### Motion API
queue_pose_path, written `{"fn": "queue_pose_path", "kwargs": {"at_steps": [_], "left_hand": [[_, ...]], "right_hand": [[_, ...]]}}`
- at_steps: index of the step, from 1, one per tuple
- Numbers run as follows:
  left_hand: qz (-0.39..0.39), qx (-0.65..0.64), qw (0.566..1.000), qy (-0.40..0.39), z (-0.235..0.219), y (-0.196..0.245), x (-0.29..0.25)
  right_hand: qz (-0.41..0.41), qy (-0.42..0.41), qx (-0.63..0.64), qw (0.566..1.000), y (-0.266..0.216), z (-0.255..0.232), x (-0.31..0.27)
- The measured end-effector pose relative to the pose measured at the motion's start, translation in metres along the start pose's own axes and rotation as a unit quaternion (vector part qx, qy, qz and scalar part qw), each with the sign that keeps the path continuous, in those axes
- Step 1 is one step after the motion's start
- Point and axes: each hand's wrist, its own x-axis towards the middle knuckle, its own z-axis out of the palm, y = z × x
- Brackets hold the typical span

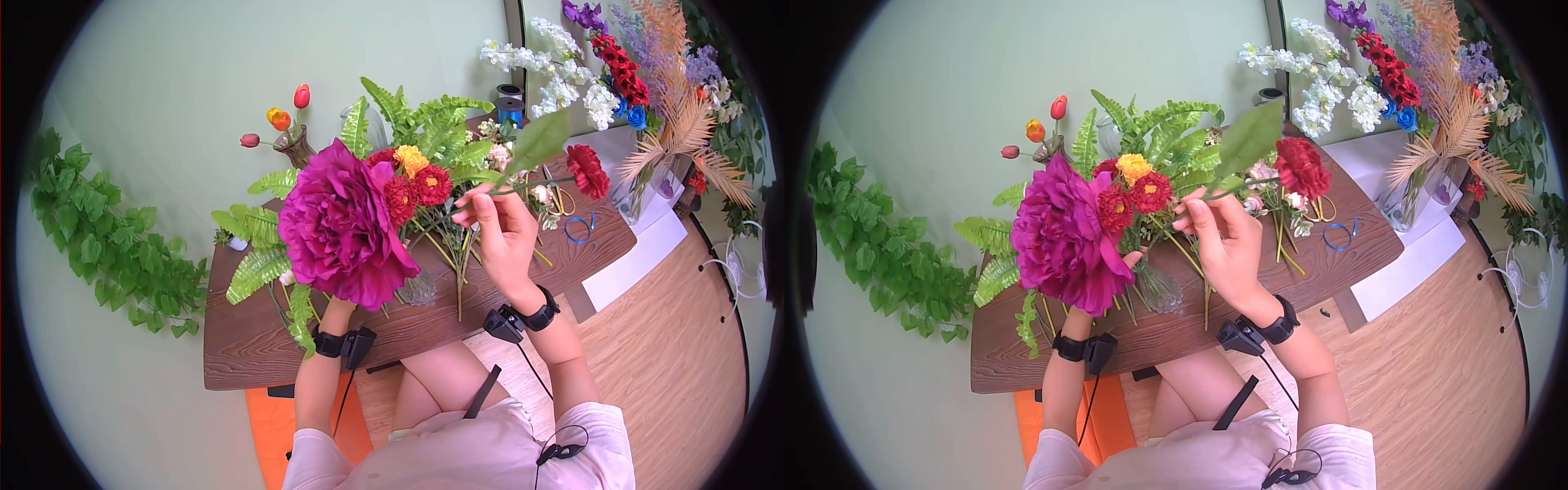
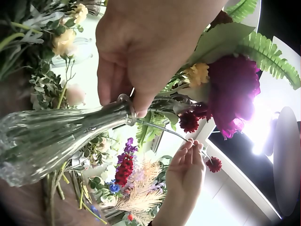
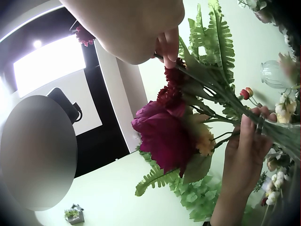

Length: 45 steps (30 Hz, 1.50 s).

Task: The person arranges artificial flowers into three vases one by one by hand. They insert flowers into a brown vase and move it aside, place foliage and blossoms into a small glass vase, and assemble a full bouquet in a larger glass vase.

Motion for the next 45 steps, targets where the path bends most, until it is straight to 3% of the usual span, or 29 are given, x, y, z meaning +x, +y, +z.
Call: {"fn": "queue_pose_path", "kwargs": {"at_steps": [2,4,5,6,9,11,13,19,23,26,36,41,45], "left_hand": [[-0.018,0.018,1.000,-0.010,-0.005,0.005,0.002],[-0.146,0.042,0.980,-0.127,-0.020,0.023,0.005],[-0.145,0.042,0.980,-0.127,-0.019,0.020,0.004],[-0.136,0.043,0.981,-0.133,-0.022,0.020,-0.017],[-0.108,0.048,0.981,-0.152,-0.010,0.011,0.005],[-0.090,0.051,0.981,-0.165,-0.012,-0.001,-0.053],[-0.070,0.055,0.980,-0.178,0.001,0.003,-0.002],[-0.009,0.068,0.975,-0.211,0.012,-0.010,-0.006],[0.033,0.073,0.969,-0.234,0.015,-0.026,-0.019],[0.060,0.077,0.963,-0.250,0.022,-0.032,-0.021],[0.139,0.092,0.944,-0.285,0.036,-0.056,-0.043],[0.136,0.108,0.943,-0.284,0.037,-0.071,-0.073],[0.115,0.124,0.945,-0.280,0.043,-0.079,-0.057]], "right_hand": [[0.010,-0.010,-0.017,1.000,0.002,0.002,0.005],[0.024,-0.013,-0.026,0.999,0.003,0.006,0.007],[0.023,-0.012,-0.027,0.999,0.003,0.008,0.007],[0.025,-0.021,-0.029,0.999,0.003,0.008,0.007],[0.037,-0.029,-0.019,0.999,0.003,0.011,0.009],[0.046,-0.026,-0.007,0.999,0.007,0.012,0.010],[0.064,-0.071,-0.064,0.993,0.020,0.013,0.008],[0.089,-0.072,-0.078,0.990,0.044,0.015,-0.004],[0.215,-0.089,-0.023,0.972,0.069,0.017,-0.025],[0.199,-0.113,-0.058,0.972,0.076,0.021,-0.031],[0.198,-0.079,0.038,0.976,0.078,0.030,-0.038],[0.142,-0.093,0.010,0.986,0.076,0.031,-0.040],[0.127,-0.088,0.008,0.988,0.070,0.029,-0.043]]}}
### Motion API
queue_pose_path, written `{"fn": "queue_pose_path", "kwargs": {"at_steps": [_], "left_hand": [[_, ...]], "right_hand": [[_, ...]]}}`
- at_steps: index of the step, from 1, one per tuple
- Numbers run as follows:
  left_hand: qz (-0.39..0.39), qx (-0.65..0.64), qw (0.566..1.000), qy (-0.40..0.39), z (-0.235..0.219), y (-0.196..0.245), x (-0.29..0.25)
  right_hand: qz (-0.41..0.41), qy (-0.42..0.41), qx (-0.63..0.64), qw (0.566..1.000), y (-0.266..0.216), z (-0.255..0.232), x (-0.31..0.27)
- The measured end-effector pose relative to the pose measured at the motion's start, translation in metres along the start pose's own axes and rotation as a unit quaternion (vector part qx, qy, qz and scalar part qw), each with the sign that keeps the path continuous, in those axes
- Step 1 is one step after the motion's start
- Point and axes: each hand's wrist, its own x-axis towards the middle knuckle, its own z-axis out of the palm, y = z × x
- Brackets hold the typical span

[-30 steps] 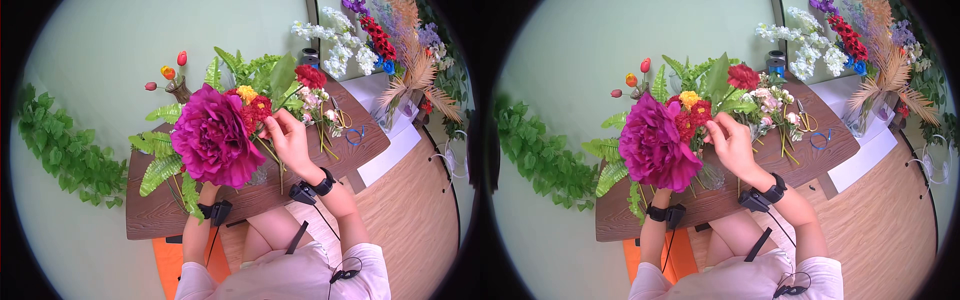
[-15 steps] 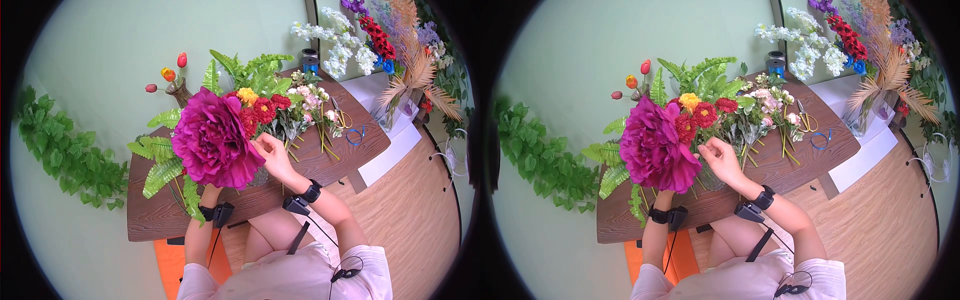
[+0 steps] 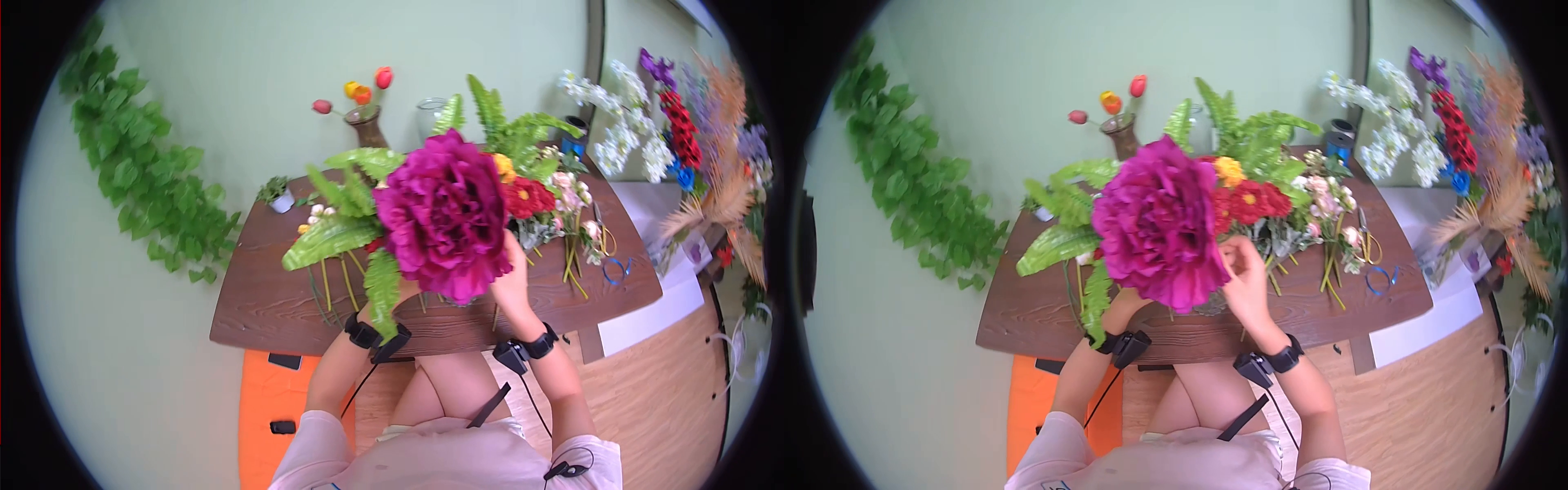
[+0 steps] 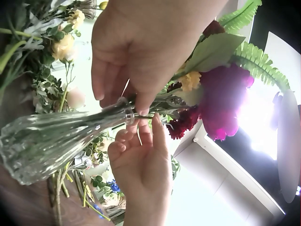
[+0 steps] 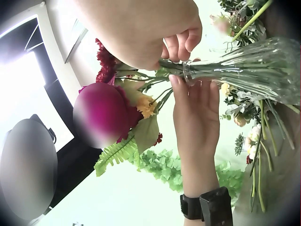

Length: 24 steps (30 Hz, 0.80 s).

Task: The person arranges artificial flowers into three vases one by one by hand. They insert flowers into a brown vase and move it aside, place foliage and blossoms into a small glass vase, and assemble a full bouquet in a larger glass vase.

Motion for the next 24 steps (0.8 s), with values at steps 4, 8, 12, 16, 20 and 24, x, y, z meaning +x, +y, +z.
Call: {"fn": "queue_pose_path", "kwargs": {"at_steps": [4,8,12,16,20,24], "left_hand": [[-0.020,0.006,1.000,0.000,-0.023,-0.004,-0.007],[-0.174,-0.392,0.882,0.197,-0.093,-0.009,-0.055],[-0.351,-0.179,0.883,0.254,-0.041,-0.082,-0.096],[-0.444,-0.097,0.839,0.298,0.024,-0.158,-0.128],[-0.555,-0.152,0.785,0.227,0.016,-0.154,-0.134],[-0.561,-0.170,0.779,0.223,-0.001,-0.153,-0.135]], "right_hand": [[-0.009,0.009,-0.024,1.000,-0.007,-0.005,-0.012],[0.069,0.040,-0.026,0.996,-0.005,-0.017,-0.033],[0.109,0.040,-0.019,0.993,0.007,-0.028,-0.052],[0.131,0.042,-0.009,0.990,0.013,-0.027,-0.068],[0.154,0.030,-0.022,0.987,0.005,-0.016,-0.073],[0.158,0.017,-0.038,0.987,-0.002,-0.010,-0.076]]}}
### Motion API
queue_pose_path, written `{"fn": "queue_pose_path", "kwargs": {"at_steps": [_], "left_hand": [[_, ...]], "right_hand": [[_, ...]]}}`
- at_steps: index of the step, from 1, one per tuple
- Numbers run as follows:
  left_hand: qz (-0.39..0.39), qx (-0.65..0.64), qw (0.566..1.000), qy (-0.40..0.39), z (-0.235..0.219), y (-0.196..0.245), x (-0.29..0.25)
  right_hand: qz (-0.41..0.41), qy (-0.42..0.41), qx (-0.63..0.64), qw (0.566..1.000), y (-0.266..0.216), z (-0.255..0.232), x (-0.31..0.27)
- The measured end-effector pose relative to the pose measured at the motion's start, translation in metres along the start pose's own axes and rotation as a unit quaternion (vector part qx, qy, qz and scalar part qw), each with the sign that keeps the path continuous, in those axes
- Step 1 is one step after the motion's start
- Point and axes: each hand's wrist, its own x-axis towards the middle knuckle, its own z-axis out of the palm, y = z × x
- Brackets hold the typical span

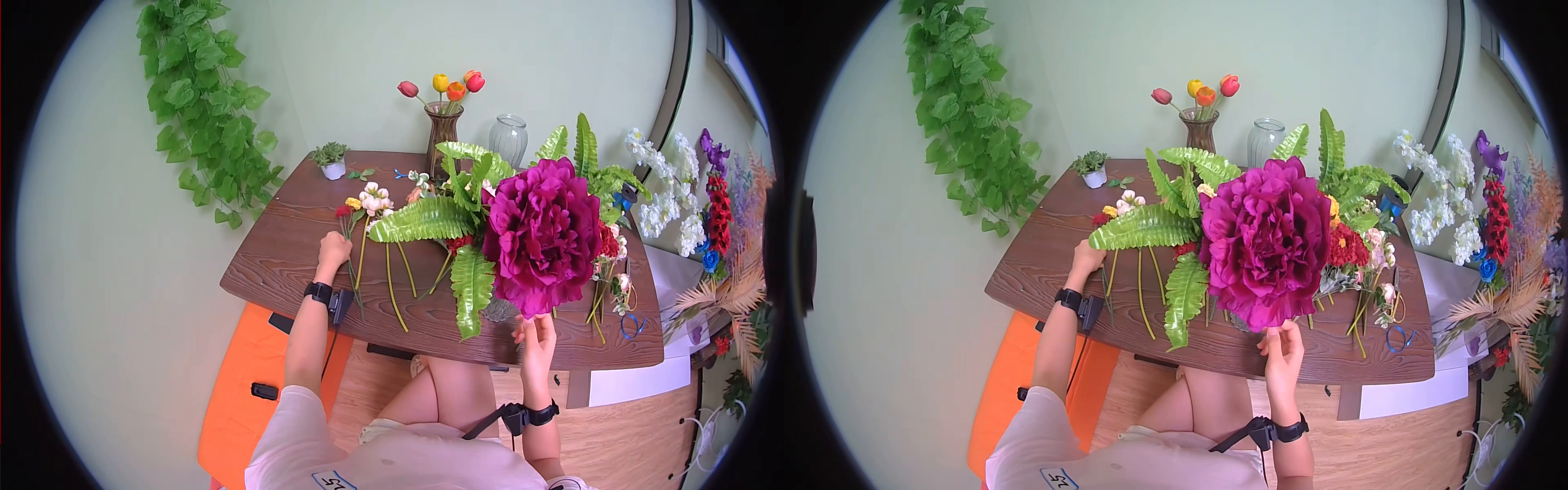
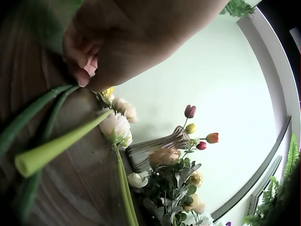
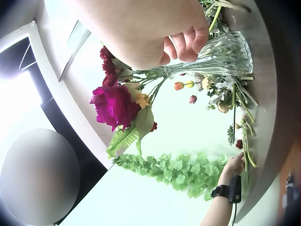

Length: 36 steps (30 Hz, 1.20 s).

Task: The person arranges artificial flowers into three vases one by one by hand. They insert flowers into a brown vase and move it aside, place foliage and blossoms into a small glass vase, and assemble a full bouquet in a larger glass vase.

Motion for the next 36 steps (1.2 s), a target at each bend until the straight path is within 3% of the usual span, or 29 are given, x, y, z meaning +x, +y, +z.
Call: {"fn": "queue_pose_path", "kwargs": {"at_steps": [2,3,4,6,8,9,12,15,16,19,20,22,24,26,28,30,31,33,36], "left_hand": [[-0.089,-0.158,0.983,-0.035,-0.015,0.010,-0.006],[-0.065,-0.142,0.988,0.013,-0.017,0.010,-0.007],[-0.065,-0.142,0.988,0.012,-0.019,0.012,-0.009],[0.062,-0.213,0.952,0.213,-0.028,0.022,-0.011],[0.131,-0.321,0.899,0.268,-0.043,0.036,-0.013],[0.163,-0.351,0.878,0.280,-0.056,0.046,-0.017],[0.155,-0.431,0.839,0.296,-0.095,0.078,-0.039],[0.248,-0.485,0.768,0.337,-0.116,0.090,-0.056],[0.250,-0.487,0.768,0.333,-0.120,0.095,-0.064],[0.354,-0.477,0.704,0.388,-0.134,0.124,-0.108],[0.357,-0.480,0.704,0.381,-0.132,0.127,-0.121],[0.501,-0.401,0.680,0.355,-0.127,0.130,-0.145],[0.608,-0.244,0.698,0.288,-0.126,0.132,-0.170],[0.662,-0.231,0.686,0.196,-0.113,0.141,-0.187],[0.699,-0.136,0.699,0.070,-0.104,0.144,-0.194],[0.698,-0.172,0.695,0.023,-0.082,0.153,-0.203],[0.735,-0.171,0.654,0.059,-0.075,0.163,-0.204],[0.739,-0.184,0.648,0.033,-0.057,0.168,-0.205],[0.737,-0.189,0.649,-0.012,-0.051,0.193,-0.210]], "right_hand": [[-0.001,-0.005,0.010,1.000,0.002,-0.001,-0.002],[0.000,-0.005,0.009,1.000,0.002,-0.002,-0.002],[0.001,-0.006,0.012,1.000,0.002,-0.002,-0.003],[0.002,-0.004,0.013,1.000,0.001,-0.002,-0.004],[0.002,-0.026,0.008,1.000,-0.004,-0.001,-0.005],[0.003,-0.023,0.007,1.000,-0.006,0.000,-0.007],[-0.002,-0.041,-0.003,0.999,-0.013,0.004,-0.009],[-0.001,-0.073,0.003,0.997,-0.020,0.006,-0.014],[-0.002,-0.068,0.004,0.998,-0.024,0.007,-0.015],[-0.007,-0.103,-0.006,0.995,-0.036,0.011,-0.022],[-0.006,-0.095,-0.006,0.995,-0.040,0.012,-0.022],[-0.162,-0.155,-0.114,0.968,-0.051,0.015,-0.022],[-0.206,-0.200,-0.121,0.950,-0.062,0.019,-0.024],[-0.220,-0.243,-0.108,0.938,-0.067,0.023,-0.028],[-0.237,-0.241,-0.102,0.936,-0.068,0.031,-0.033],[-0.253,-0.243,-0.094,0.932,-0.064,0.030,-0.036],[-0.281,-0.234,-0.114,0.924,-0.058,0.029,-0.035],[-0.331,-0.191,-0.124,0.916,-0.045,0.025,-0.033],[-0.325,-0.119,-0.135,0.929,-0.041,0.011,-0.032]]}}
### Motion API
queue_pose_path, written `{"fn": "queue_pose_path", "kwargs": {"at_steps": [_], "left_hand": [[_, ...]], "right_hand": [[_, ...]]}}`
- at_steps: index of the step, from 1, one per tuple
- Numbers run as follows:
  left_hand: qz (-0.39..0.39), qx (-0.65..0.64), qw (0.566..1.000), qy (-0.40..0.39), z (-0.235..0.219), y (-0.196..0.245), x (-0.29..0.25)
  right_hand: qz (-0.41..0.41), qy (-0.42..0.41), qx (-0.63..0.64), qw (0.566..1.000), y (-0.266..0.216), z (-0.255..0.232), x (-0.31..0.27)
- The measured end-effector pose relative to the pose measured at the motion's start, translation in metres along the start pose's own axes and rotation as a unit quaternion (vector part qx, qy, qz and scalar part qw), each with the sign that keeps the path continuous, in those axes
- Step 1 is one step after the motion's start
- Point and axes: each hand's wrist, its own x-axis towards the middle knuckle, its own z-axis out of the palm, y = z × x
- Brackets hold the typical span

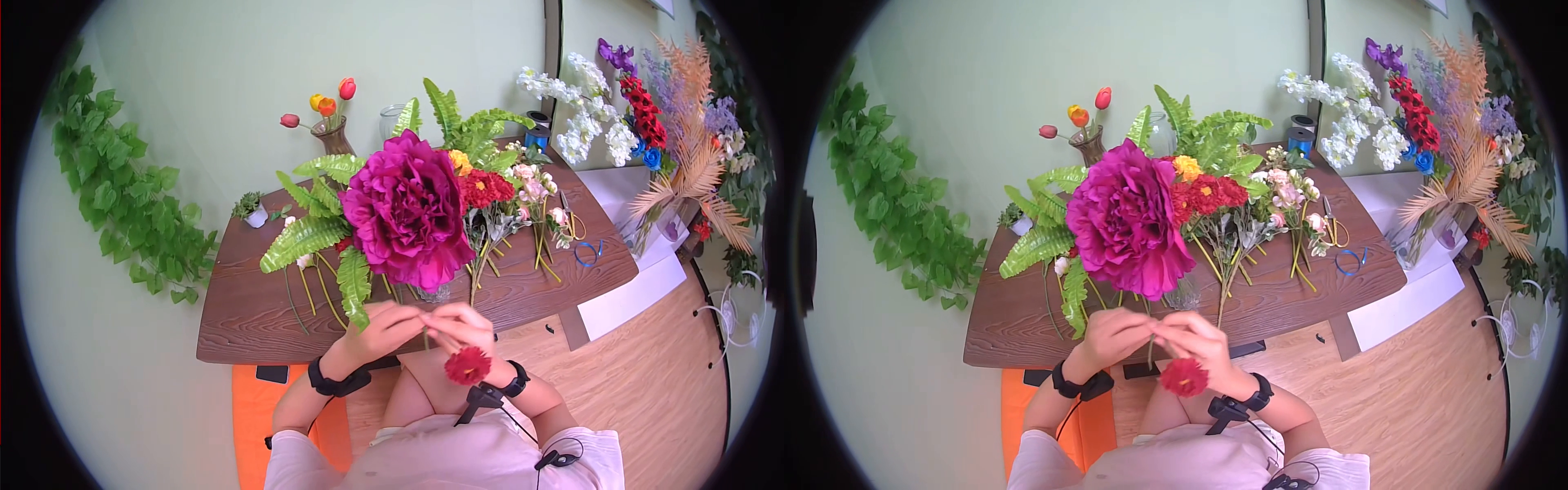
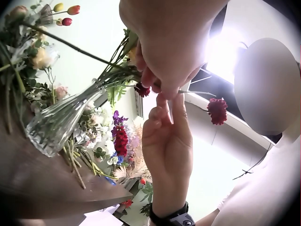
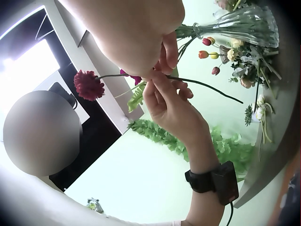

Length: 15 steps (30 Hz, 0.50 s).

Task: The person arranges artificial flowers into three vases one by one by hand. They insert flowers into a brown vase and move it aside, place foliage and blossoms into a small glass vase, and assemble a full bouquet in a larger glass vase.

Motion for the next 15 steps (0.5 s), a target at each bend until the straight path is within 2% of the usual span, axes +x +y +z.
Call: {"fn": "queue_pose_path", "kwargs": {"at_steps": [2,3,4,6,7,8,10,13,14,15], "left_hand": [[-0.044,-0.039,0.996,0.063,0.009,-0.002,0.016],[-0.086,-0.011,0.996,0.038,0.011,-0.005,0.011],[-0.086,-0.013,0.996,0.038,0.015,-0.011,0.011],[-0.271,0.065,0.960,-0.004,0.027,-0.026,0.010],[-0.323,0.100,0.939,-0.061,0.038,-0.037,-0.001],[-0.323,0.099,0.939,-0.061,0.050,-0.048,-0.009],[-0.251,0.144,0.956,-0.046,0.073,-0.074,-0.024],[-0.142,0.210,0.967,-0.024,0.094,-0.098,-0.034],[-0.142,0.209,0.967,-0.025,0.093,-0.098,-0.031],[-0.190,0.099,0.977,-0.020,0.091,-0.098,-0.029]], "right_hand": [[-0.015,0.029,-0.066,0.997,0.006,-0.016,0.004],[0.046,0.083,0.023,0.995,0.004,-0.021,0.002],[0.107,0.137,0.112,0.978,0.002,-0.025,0.002],[0.140,0.176,0.110,0.968,0.011,-0.043,-0.001],[0.156,0.182,0.109,0.965,0.012,-0.054,-0.001],[0.156,0.183,0.108,0.965,0.014,-0.062,-0.001],[0.143,0.240,0.084,0.957,0.017,-0.073,-0.001],[0.156,0.266,0.105,0.945,0.016,-0.081,0.002],[0.166,0.279,0.128,0.937,0.016,-0.083,0.003],[0.176,0.277,0.133,0.935,0.015,-0.085,0.004]]}}
